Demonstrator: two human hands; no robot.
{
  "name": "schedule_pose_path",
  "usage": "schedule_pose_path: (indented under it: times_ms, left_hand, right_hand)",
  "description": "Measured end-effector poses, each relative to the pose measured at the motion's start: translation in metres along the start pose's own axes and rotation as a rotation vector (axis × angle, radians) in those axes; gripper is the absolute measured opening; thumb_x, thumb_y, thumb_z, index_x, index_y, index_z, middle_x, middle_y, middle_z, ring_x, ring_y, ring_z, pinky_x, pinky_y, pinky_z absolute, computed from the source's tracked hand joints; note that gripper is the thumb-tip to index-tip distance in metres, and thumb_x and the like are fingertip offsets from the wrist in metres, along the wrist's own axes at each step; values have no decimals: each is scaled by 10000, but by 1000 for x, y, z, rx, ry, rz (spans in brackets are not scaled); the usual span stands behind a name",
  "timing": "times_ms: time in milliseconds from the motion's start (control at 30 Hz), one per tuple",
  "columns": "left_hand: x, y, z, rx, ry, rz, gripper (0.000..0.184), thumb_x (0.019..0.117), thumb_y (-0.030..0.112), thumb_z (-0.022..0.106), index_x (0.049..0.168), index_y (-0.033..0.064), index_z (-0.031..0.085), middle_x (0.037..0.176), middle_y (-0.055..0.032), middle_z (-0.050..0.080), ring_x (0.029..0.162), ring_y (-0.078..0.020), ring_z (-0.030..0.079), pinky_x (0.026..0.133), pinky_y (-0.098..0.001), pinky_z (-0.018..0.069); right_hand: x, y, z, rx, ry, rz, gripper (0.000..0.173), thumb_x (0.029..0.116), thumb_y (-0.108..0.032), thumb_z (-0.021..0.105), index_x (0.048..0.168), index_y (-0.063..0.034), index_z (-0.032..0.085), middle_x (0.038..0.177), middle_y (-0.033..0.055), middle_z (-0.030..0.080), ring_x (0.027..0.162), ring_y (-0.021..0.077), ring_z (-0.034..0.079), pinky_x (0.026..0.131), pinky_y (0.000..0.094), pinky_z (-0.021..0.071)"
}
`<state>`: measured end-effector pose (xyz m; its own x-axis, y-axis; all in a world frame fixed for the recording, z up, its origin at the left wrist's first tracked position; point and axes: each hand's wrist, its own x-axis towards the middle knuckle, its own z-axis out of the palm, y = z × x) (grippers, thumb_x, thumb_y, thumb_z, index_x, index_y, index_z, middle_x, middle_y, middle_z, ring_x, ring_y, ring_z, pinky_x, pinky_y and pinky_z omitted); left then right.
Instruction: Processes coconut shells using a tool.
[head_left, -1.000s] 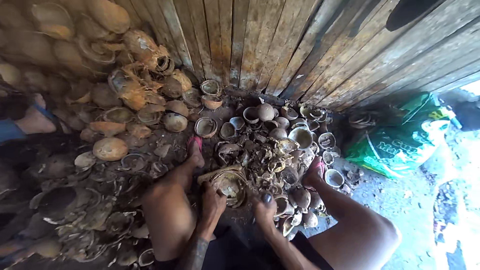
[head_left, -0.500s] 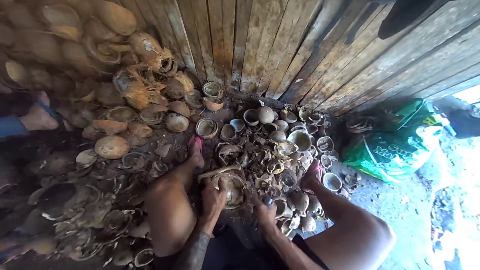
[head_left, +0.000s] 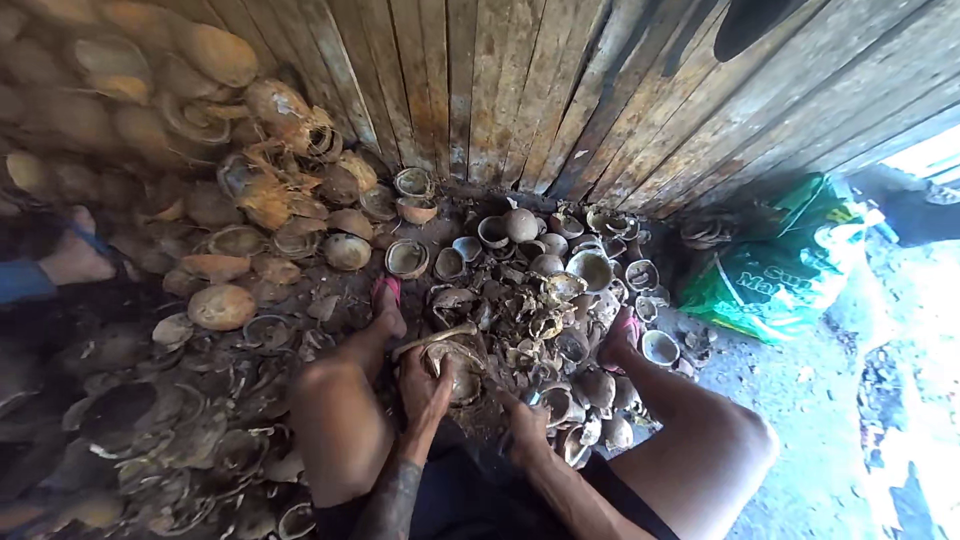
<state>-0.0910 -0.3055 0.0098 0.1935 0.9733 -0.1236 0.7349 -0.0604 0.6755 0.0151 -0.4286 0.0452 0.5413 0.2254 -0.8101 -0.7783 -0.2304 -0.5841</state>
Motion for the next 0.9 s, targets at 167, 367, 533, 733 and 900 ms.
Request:
schedule_pose_path:
  times_ms: [167,367,533,733,900]
  left_hand:
    - [6,-1,5,19,81,64,554,907,414,669,1296,20,648,1297,-193,648,1252,-355,580,1082,-553,423]
    - [14,-6,-2,14,66,158,436,973,399,604,1271,95,699,1311,-120,670,1292,-336,564,1120,-614,345]
    - [43,-11,1,-113,-32,232,405,1055,357,501,1283,98,713,1361,-108,661,1335,-253,564,1182,-497,352]
    - [52,-7,19,106,-59,154,416,1065,380,408,1239,177,727,1363,-49,672,1396,-286,517,1200,-654,207]
    - [54,-2,18,153,-65,121,425,1065,413,407,1235,193,729,1320,-39,696,1368,-275,541,1184,-702,150]
  right_hand:
    - [67,-24,-10,-323,-182,-148,256,841,-40,783,998,4,586,662,63,538,487,141,479,454,327,457]
    - [99,-99,27,-881,-573,-546,539,714,-109,891,1166,23,630,989,115,687,870,165,666,827,372,578]
    - [25,-35,-17,-414,-193,-324,323,857,-57,792,1094,47,599,753,95,613,564,149,565,534,331,524]
    - [26,-11,-4,-201,-16,-247,222,831,-8,793,900,16,584,643,76,549,470,146,485,433,327,457]
    - [125,-69,-5,-607,-422,-544,377,665,-136,890,894,-55,602,691,-18,571,580,77,546,573,279,517]
